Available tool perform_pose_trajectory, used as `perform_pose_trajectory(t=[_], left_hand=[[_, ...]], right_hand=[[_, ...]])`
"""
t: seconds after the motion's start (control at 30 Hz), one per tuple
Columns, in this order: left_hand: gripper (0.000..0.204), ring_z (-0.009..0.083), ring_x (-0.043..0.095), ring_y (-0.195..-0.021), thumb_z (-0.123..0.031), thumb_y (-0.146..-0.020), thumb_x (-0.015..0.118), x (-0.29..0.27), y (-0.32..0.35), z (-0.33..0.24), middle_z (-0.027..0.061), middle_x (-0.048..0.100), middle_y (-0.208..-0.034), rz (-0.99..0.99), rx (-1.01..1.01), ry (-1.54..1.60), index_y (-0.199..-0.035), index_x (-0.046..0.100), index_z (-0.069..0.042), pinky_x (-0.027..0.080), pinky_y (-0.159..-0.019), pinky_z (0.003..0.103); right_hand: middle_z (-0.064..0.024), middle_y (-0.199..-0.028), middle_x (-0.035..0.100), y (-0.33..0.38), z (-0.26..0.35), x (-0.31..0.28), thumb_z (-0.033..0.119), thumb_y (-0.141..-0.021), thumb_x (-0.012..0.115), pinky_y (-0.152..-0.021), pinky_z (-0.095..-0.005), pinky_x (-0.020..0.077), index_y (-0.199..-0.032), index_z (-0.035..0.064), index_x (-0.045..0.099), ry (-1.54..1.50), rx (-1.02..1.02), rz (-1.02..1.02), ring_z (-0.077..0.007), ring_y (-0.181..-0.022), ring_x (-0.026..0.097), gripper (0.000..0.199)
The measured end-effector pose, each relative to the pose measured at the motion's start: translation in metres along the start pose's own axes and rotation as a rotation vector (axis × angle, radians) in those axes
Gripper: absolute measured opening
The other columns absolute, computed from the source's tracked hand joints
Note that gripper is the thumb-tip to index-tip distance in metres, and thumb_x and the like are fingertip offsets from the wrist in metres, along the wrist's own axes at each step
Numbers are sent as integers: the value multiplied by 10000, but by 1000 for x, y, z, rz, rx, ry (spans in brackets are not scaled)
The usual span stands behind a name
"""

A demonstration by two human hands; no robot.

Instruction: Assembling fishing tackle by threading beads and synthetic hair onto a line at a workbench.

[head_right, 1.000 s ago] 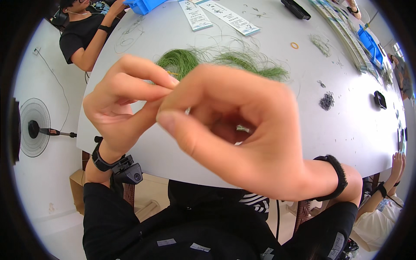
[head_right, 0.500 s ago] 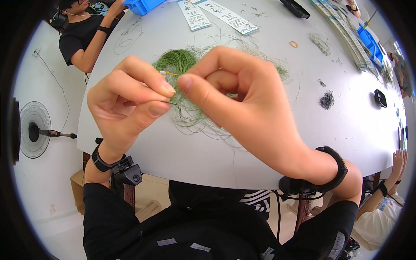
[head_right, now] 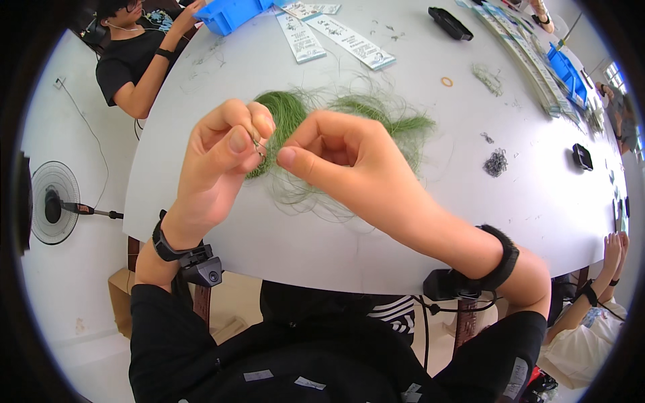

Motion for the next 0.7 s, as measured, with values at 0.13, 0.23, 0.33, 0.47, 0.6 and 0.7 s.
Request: perform_pose_trajectory(t=[0.13, 0.23, 0.33, 0.47, 0.6, 0.7], left_hand=[[226, 43, 338, -679, -293, -845, 595, -10, -2, 4, -4, 485, -915, -9, -61, 111, -811, 507, -88, 289, -568, 165], [188, 61, 453, -764, -252, -845, 580, -27, -8, 5, 26, 541, -968, -80, 10, 248, -837, 580, -64, 373, -670, 197], [185, 106, 426, -846, -260, -862, 551, -34, -12, 3, 1, 489, -946, -169, 29, 309, -873, 522, -77, 382, -730, 234], [161, 130, 461, -904, -232, -863, 543, -40, -16, 9, 2, 495, -951, -151, 40, 361, -888, 529, -74, 400, -819, 279], [154, 118, 469, -902, -220, -861, 546, -45, -18, 13, 7, 495, -947, -183, -2, 389, -900, 531, -71, 410, -827, 269], [154, 112, 467, -878, -210, -860, 549, -46, -19, 16, 12, 492, -927, -191, -24, 393, -901, 529, -63, 414, -808, 259]], right_hand=[[20, -647, 547, -4, 0, -1, 182, -873, 553, -491, -178, 304, -867, 8, 555, 58, -40, 12, 0, -556, 397, 174], [24, -632, 547, -5, 8, 3, 228, -902, 491, -441, -182, 239, -956, 39, 554, 103, 37, 121, -8, -504, 352, 206], [47, -568, 496, -6, 11, 4, 244, -907, 464, -432, -183, 236, -1054, 25, 547, 141, 17, 211, -13, -485, 338, 276], [53, -602, 484, -9, 5, 1, 225, -902, 480, -432, -187, 238, -1107, 22, 535, 135, 6, 242, -13, -494, 340, 293], [11, -675, 499, -16, 13, -19, 239, -864, 569, -522, -189, 339, -1077, 21, 555, 281, -169, 15, -29, -588, 419, 305], [-3, -739, 510, -19, 7, -25, 242, -856, 586, -552, -184, 365, -990, 15, 586, 337, -188, 31, -36, -604, 435, 264]])
Point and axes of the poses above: each hand's wrist, its own y-axis away from the middle knuckle, its own x-axis out of the palm, z = x × y, the point moved 8 cm from there along -y, towards the middle knuckle
